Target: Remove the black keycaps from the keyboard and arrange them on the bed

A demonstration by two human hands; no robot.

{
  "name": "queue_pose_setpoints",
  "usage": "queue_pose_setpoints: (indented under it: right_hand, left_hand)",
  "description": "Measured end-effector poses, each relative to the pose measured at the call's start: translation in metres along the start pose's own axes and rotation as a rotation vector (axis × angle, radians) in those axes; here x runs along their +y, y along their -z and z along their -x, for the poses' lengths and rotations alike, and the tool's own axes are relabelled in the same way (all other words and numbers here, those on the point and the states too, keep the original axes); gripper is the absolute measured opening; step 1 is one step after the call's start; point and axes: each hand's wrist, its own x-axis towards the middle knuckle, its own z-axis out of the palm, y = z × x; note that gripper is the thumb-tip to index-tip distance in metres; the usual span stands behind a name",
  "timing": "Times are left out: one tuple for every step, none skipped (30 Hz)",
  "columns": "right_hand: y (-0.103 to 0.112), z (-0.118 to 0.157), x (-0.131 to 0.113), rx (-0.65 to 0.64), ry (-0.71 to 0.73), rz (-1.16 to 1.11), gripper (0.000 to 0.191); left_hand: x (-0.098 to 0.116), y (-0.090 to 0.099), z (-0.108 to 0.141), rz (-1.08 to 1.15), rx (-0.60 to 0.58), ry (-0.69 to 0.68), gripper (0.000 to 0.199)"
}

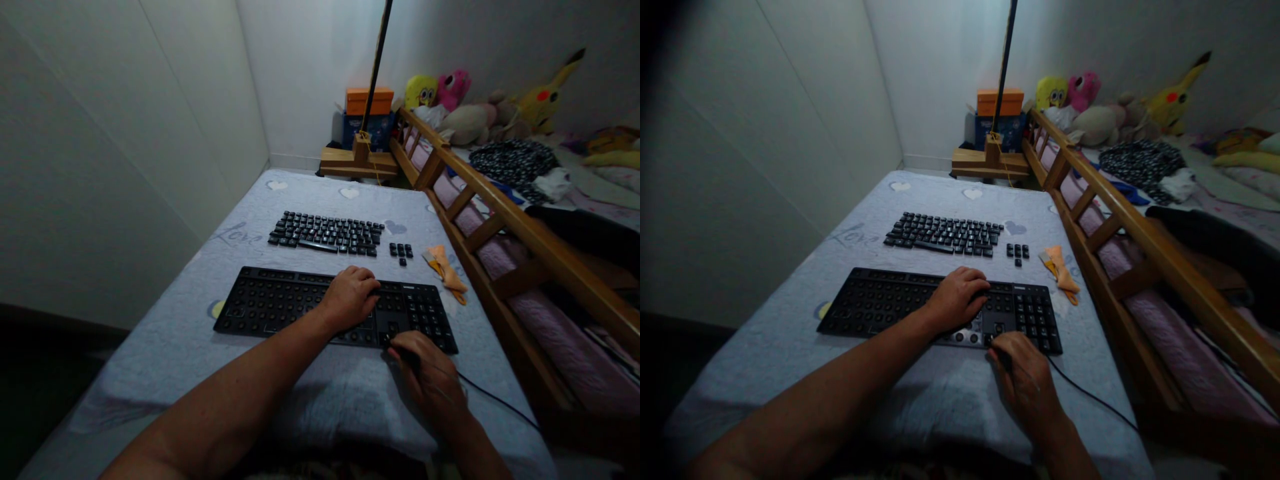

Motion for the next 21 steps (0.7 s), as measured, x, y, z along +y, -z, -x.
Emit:
queue_pose_setpoints:
  right_hand:
    - [0.0,0.0,0.0,0.004,0.003,0.001,0.019]
    - [0.0,0.0,0.0,0.007,0.006,0.003,0.019]
    - [-0.001,0.0,0.0,0.013,0.006,0.006,0.019]
    - [-0.001,0.001,0.0,0.016,0.006,0.009,0.019]
    - [-0.001,0.001,0.001,0.021,0.008,0.014,0.018]
    - [-0.002,0.002,0.001,0.026,0.013,0.021,0.018]
    - [-0.003,0.004,0.001,0.032,0.02,0.03,0.018]
    - [-0.004,0.005,0.001,0.038,0.029,0.04,0.018]
    - [-0.004,0.006,0.002,0.047,0.039,0.049,0.019]
    - [-0.005,0.007,0.002,0.055,0.045,0.057,0.019]
    - [-0.005,0.007,0.002,0.059,0.043,0.059,0.019]
    - [-0.005,0.007,0.002,0.06,0.032,0.054,0.018]
    - [-0.004,0.006,0.002,0.062,0.014,0.044,0.017]
    - [-0.003,0.004,0.002,0.064,-0.013,0.031,0.015]
    - [-0.001,0.002,0.002,0.063,-0.048,0.014,0.014]
    - [0.002,-0.002,0.002,0.063,-0.089,-0.005,0.012]
    - [0.005,-0.006,0.002,0.062,-0.135,-0.023,0.01]
    - [0.008,-0.01,0.003,0.058,-0.188,-0.04,0.008]
    - [0.012,-0.015,0.003,0.052,-0.248,-0.056,0.006]
    - [0.015,-0.02,0.003,0.04,-0.318,-0.074,0.006]
    - [0.018,-0.025,0.004,0.021,-0.399,-0.099,0.008]
  left_hand:
    - [0.0,0.0,0.0,-0.003,-0.003,0.002,0.022]
    - [0.0,0.0,0.0,-0.004,-0.006,0.003,0.022]
    - [0.0,0.0,0.0,-0.006,-0.007,0.004,0.021]
    - [0.001,0.001,0.0,-0.007,-0.007,0.004,0.021]
    - [0.001,0.001,0.0,-0.007,-0.007,0.003,0.021]
    - [0.001,0.001,0.0,-0.007,-0.007,0.003,0.021]
    - [0.001,0.001,-0.001,-0.007,-0.006,0.003,0.021]
    - [0.001,0.001,-0.001,-0.007,-0.006,0.002,0.021]
    - [0.001,0.001,-0.001,-0.007,-0.005,0.0,0.021]
    - [0.0,0.001,-0.001,-0.006,-0.003,-0.001,0.021]
    - [0.0,0.001,-0.001,-0.004,-0.002,-0.002,0.021]
    - [0.0,0.0,-0.001,-0.002,-0.001,-0.003,0.021]
    - [0.0,0.0,-0.001,0.0,-0.001,-0.004,0.022]
    - [-0.001,-0.001,-0.001,0.003,0.0,-0.003,0.021]
    - [-0.001,-0.001,-0.001,0.007,-0.001,-0.003,0.021]
    - [-0.001,-0.002,0.0,0.012,-0.001,-0.003,0.021]
    - [-0.002,-0.002,0.0,0.019,0.003,-0.003,0.021]
    - [-0.002,-0.002,0.0,0.029,0.013,-0.004,0.022]
    - [-0.002,-0.001,0.001,0.041,0.03,-0.009,0.022]
    - [-0.001,0.0,0.001,0.058,0.053,-0.02,0.024]
    - [-0.001,0.001,0.001,0.082,0.074,-0.039,0.025]
